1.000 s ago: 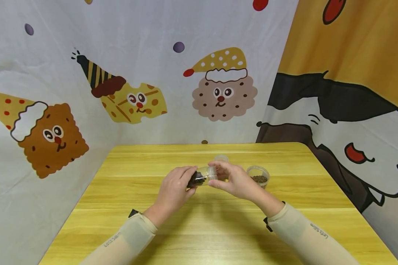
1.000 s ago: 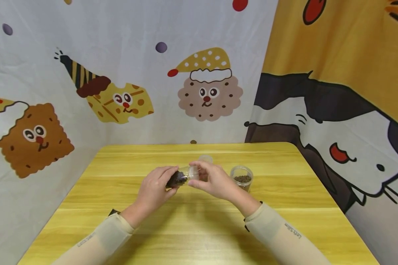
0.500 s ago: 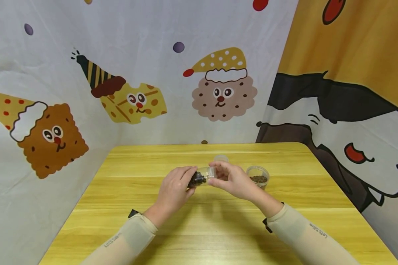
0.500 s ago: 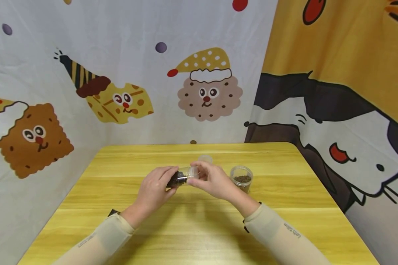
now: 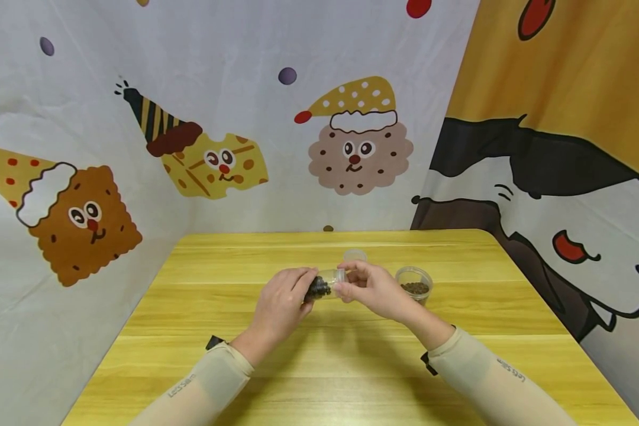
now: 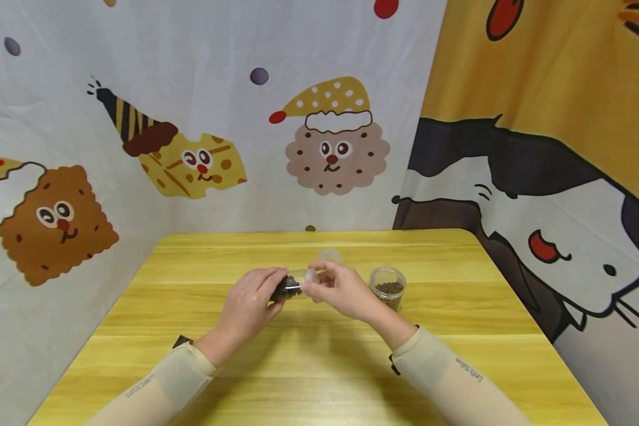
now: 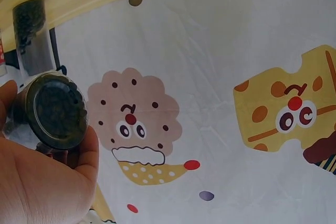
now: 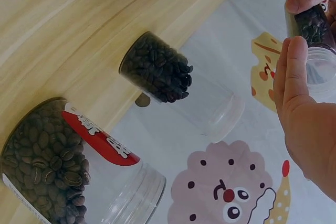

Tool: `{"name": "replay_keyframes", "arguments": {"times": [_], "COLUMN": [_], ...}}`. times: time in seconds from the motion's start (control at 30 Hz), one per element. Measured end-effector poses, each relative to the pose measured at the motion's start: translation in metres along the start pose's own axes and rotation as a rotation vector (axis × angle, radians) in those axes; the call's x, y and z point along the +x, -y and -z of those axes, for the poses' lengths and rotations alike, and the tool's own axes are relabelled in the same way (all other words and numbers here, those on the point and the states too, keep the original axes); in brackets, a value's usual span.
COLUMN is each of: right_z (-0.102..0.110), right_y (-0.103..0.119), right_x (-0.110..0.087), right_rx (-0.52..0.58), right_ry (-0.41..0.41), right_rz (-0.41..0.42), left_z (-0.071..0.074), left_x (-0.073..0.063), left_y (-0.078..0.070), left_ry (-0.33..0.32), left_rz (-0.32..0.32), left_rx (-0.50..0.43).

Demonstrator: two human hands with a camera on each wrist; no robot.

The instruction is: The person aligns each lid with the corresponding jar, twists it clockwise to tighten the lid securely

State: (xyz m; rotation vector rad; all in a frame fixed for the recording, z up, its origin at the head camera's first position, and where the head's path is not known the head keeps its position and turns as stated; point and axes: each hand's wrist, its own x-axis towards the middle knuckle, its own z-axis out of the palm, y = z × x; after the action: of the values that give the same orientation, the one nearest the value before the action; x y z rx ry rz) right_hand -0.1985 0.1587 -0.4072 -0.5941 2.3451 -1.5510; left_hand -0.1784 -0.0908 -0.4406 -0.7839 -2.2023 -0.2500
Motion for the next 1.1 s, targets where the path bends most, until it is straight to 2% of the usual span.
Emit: {"name": "replay_keyframes", "arguments": {"times": [0.3, 0.6, 0.97, 1.03, 1.1], "right_z": [-0.0003, -0.0026, -0.0028, -0.0003, 0.0035], "right_y": [0.0, -0.0002, -0.0004, -0.0019, -0.0035], "right_x": [0.0008, 0.0023, 0.0016, -0.0007, -0.0033], "right_rx": [0.043, 0.081, -0.07, -0.133, -0.213], "right_ry": [0.013, 0.016, -0.001, -0.004, -0.021], "right_rz": [-0.035, -0.079, -0.059, -0.026, 0.045], "left_z": [-0.0027, -0.0033, -0.0059, -0.0059, -0.0049], "left_x": [-0.0005, -0.0029, -0.0067, -0.0073, -0.008], "left_y": [0.0008, 0.0009, 0.0022, 0.0027, 0.0034], "left_ry": [-0.012, -0.02, -0.023, -0.019, -0.008], "left_rz": [-0.02, 0.004, 0.051, 0.062, 0.082], "left_rx": [0.03, 0.008, -0.034, -0.04, -0.045]}}
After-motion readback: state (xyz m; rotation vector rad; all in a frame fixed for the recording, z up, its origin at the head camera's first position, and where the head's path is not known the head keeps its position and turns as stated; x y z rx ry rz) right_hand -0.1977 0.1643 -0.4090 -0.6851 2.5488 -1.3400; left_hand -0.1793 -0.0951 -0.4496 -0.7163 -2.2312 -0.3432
